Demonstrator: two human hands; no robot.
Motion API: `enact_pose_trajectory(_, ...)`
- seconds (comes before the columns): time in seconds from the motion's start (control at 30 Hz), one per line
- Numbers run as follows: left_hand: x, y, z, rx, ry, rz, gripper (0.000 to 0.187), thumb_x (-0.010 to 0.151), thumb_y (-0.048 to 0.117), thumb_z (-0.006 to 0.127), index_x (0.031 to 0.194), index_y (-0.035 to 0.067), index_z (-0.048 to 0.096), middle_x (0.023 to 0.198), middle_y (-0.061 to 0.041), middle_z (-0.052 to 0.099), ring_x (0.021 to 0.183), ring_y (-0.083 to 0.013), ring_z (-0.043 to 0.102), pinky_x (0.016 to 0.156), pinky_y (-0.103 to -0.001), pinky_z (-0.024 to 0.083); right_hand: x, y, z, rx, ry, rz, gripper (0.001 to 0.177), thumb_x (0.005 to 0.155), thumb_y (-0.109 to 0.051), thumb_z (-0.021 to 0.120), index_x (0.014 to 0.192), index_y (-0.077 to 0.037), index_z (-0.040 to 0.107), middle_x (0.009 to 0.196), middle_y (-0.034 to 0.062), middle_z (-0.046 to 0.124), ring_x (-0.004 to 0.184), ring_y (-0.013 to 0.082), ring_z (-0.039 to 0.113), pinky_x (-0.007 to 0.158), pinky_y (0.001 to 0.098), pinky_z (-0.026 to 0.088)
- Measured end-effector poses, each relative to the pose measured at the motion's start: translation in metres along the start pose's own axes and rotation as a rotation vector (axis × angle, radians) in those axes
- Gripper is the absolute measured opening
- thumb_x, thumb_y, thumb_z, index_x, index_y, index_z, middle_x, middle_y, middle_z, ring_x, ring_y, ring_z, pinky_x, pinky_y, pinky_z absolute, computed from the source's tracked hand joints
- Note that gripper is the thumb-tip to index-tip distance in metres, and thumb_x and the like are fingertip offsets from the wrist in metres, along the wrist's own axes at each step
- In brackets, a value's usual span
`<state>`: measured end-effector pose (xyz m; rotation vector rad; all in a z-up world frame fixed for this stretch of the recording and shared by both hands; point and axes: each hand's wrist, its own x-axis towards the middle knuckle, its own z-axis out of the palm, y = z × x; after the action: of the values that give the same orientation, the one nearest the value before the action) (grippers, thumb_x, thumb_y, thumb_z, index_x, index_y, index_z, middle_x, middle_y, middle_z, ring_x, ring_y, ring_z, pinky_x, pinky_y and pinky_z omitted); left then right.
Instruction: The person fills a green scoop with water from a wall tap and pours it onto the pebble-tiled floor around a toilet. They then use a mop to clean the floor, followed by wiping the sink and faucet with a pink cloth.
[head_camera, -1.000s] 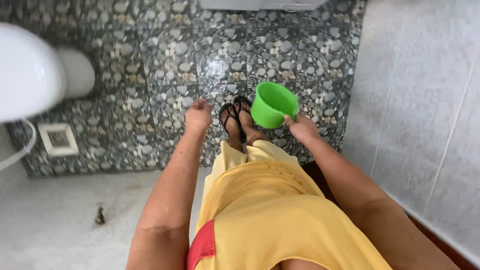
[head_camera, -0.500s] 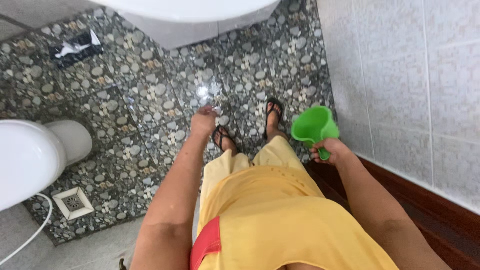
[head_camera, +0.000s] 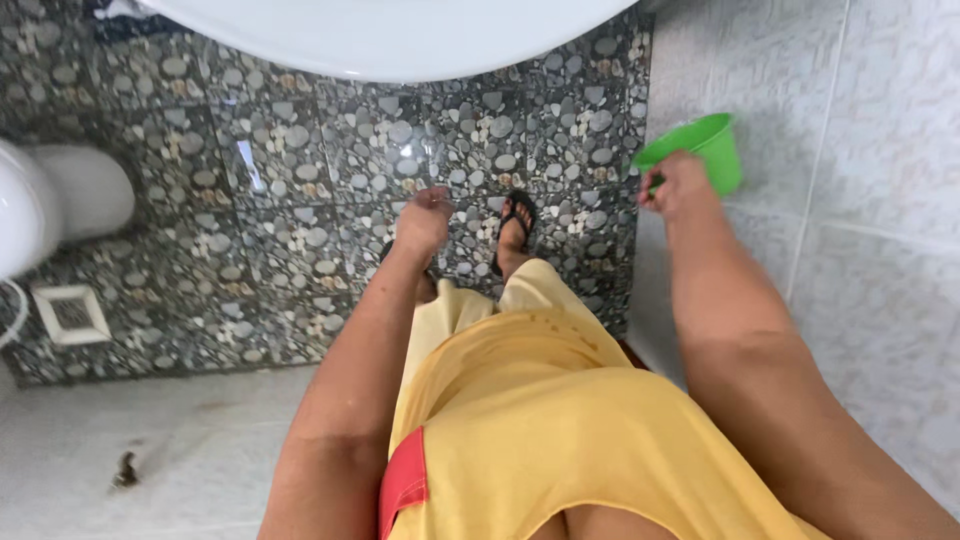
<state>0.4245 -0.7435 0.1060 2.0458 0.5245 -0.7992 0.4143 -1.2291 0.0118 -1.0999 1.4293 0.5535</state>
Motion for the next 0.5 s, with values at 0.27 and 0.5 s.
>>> enact_pose_trajectory(0.27,-0.004,-0.03,0.023,-0.088,0.144,0.046,0.027,0.092,0.012,0.054,0.108,0.009,0.076,0.098,-0.011,0.078,0.087,-0.0228,0.072,0.078,-0.034,0.056,-0.015,0.006,-0.022,-0.152,0.005,-0.036,0.018,0.102,-0.011,0.043,0.088,-0.001,0.046,0.06,0.0168,0.045,0.044,0.0299,0.045,0.042,0.0465,0.041)
enact_pose_trajectory(0.5,0.007,-0.151,0.006,0.124,0.35,0.309,0.02,0.083,0.004,0.057,0.076,0.01,0.075,0.094,-0.008,0.076,0.086,-0.0242,0.074,0.078,-0.034,0.059,-0.056,0.064,0.049,-0.871,-0.009,0.089,0.016,0.097,-0.005,0.054,0.081,-0.002,0.053,0.063,0.0103,0.051,0.047,0.0216,0.048,0.045,0.0419,0.039)
